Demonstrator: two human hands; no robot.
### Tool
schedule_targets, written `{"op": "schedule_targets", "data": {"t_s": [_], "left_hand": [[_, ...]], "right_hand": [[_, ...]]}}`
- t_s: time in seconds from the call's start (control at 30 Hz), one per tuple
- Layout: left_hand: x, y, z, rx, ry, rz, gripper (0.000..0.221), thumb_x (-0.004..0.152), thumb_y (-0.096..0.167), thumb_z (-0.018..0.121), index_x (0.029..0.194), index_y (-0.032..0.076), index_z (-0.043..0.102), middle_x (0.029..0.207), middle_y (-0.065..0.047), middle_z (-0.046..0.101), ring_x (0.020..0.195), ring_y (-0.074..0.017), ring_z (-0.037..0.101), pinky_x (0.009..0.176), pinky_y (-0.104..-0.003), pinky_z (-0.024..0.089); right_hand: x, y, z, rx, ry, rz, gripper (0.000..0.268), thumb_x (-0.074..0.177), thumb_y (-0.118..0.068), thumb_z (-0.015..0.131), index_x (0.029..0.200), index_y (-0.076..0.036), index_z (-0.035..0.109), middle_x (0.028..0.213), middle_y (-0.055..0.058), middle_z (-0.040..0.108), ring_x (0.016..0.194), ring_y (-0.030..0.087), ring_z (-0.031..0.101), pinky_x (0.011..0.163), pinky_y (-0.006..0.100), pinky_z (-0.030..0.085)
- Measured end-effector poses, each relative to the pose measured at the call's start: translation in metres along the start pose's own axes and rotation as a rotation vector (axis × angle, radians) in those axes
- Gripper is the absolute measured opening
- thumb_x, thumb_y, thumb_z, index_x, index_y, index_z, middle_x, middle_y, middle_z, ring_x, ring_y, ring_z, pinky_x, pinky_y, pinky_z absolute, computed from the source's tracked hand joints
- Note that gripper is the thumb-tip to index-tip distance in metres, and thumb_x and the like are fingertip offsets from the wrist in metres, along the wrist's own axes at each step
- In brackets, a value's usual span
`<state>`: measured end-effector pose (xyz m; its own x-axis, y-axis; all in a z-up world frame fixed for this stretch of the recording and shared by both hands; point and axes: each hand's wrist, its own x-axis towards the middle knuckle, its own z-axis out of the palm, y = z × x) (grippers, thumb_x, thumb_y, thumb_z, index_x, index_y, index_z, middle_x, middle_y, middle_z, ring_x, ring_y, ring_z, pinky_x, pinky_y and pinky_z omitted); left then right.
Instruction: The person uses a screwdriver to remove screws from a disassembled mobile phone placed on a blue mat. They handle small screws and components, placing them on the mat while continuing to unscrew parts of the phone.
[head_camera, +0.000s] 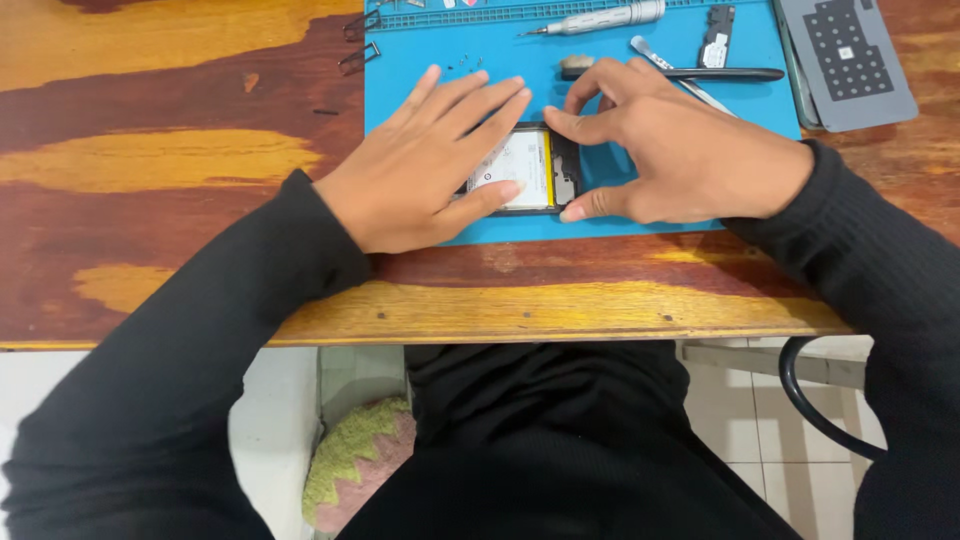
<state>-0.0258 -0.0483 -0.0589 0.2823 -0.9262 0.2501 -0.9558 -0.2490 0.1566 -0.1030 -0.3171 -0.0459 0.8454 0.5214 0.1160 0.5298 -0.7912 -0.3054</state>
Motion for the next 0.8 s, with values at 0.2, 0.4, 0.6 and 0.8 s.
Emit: {"op": "schedule_targets", "data": {"t_s": [0.2, 0.4, 0.6, 0.8], "left_hand": [[-0.001, 0.001, 0.006, 0.108, -0.038, 0.032, 0.064, 0.107, 0.037, 0.057, 0.161, 0.008, 0.037, 0.164, -0.016, 0.036, 0.153, -0.0384, 0.029, 0.124, -0.058, 0.021], [0.010, 0.009, 0.003, 0.081, -0.059, 0.097, 0.069, 0.110, 0.040, 0.055, 0.161, -0.001, 0.035, 0.167, -0.018, 0.034, 0.156, -0.0383, 0.028, 0.127, -0.056, 0.022], [0.019, 0.018, 0.011, 0.067, -0.094, 0.036, 0.065, 0.111, 0.040, 0.056, 0.158, 0.000, 0.036, 0.167, -0.018, 0.032, 0.155, -0.0366, 0.027, 0.126, -0.056, 0.020], [0.021, 0.014, 0.009, 0.005, -0.126, 0.056, 0.071, 0.105, 0.039, 0.059, 0.158, -0.002, 0.033, 0.168, -0.021, 0.030, 0.157, -0.0390, 0.024, 0.126, -0.055, 0.018]], "right_hand": [[-0.005, -0.005, 0.001, -0.069, 0.040, -0.022, 0.076, 0.075, -0.041, 0.087, 0.132, 0.005, 0.065, 0.125, 0.022, 0.057, 0.121, 0.039, 0.052, 0.105, 0.049, 0.041], [-0.013, -0.011, 0.003, -0.118, 0.094, 0.004, 0.073, 0.075, -0.041, 0.087, 0.124, 0.009, 0.066, 0.112, 0.019, 0.059, 0.111, 0.036, 0.055, 0.095, 0.045, 0.047], [-0.012, -0.003, 0.004, -0.083, 0.036, 0.024, 0.070, 0.077, -0.043, 0.085, 0.123, 0.008, 0.067, 0.099, 0.020, 0.062, 0.106, 0.038, 0.059, 0.091, 0.047, 0.048], [-0.011, 0.001, 0.008, -0.080, 0.026, 0.034, 0.077, 0.076, -0.046, 0.085, 0.123, 0.012, 0.065, 0.100, 0.023, 0.065, 0.102, 0.040, 0.062, 0.089, 0.047, 0.050]]}}
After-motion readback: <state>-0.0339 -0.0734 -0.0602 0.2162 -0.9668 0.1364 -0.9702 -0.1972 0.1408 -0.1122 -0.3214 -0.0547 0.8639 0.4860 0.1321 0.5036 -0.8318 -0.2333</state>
